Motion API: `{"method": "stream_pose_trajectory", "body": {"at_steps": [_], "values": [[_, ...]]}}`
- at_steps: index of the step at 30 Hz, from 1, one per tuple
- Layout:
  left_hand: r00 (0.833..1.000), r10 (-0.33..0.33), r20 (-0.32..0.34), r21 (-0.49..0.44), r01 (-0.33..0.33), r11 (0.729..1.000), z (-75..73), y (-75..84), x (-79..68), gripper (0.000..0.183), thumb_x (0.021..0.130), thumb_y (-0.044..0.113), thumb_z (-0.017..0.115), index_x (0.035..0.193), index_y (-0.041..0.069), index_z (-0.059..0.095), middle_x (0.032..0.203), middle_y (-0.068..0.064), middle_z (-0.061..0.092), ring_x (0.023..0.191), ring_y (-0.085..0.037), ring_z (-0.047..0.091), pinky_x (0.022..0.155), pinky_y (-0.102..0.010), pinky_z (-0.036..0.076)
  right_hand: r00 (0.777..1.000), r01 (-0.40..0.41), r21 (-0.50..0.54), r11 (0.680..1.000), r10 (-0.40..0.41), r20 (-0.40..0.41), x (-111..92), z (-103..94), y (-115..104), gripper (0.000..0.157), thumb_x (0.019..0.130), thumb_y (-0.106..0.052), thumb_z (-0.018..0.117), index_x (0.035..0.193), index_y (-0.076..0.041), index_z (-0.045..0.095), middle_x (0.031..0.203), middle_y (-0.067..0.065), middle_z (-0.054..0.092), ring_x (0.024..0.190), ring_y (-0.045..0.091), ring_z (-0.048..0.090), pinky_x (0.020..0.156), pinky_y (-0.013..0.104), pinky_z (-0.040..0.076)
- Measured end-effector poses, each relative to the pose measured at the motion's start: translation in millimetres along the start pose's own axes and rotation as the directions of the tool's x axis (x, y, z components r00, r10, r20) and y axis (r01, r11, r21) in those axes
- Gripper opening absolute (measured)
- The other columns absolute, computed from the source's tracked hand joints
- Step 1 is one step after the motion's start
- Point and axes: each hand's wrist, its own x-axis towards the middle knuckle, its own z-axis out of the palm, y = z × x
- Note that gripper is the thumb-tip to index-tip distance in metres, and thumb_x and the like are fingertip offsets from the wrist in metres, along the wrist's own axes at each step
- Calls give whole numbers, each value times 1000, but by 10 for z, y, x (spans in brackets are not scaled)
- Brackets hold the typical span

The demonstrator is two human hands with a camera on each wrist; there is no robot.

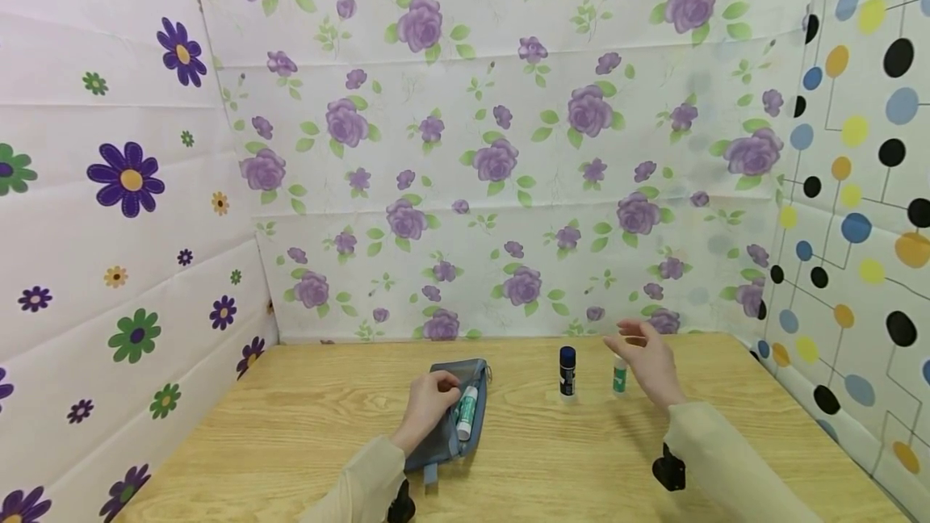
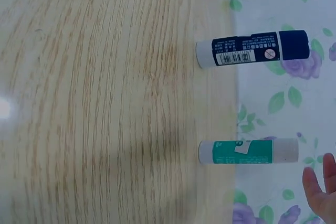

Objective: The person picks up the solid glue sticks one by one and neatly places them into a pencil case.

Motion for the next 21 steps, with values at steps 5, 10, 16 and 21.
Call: {"method": "stream_pose_trajectory", "body": {"at_steps": [5,10,16,21], "values": [[1000,-6,3,0,6,1000,0,-2,4,10,81,1,61,88,-1,66,74,2,57,64,-12,52,56,-28,44,999,29,-1,1000,-29,-21,21,-14,83,66,86,-39,60,133,0,35,127,25,36,113,43,34,84,55,32],[1000,-7,1,2,7,1000,3,-6,3,9,81,2,61,88,-1,67,74,2,57,64,-12,52,56,-28,44,999,30,3,1000,-30,-28,77,-30,247,63,85,-34,63,135,-7,36,127,23,36,112,41,35,81,53,34],[1000,-4,-1,3,4,1000,8,-18,13,8,81,2,61,87,0,67,74,2,57,64,-12,52,55,-28,44,999,28,2,1000,-28,22,34,-55,209,72,85,-35,62,137,0,27,131,29,29,115,49,30,85,59,31],[1000,-2,-4,0,2,1000,8,-18,20,8,81,1,62,86,1,67,74,2,58,64,-12,52,55,-28,44,999,24,5,1000,-24,37,33,-69,229,73,85,-33,63,139,-1,26,132,29,28,115,49,31,86,57,33]]}}
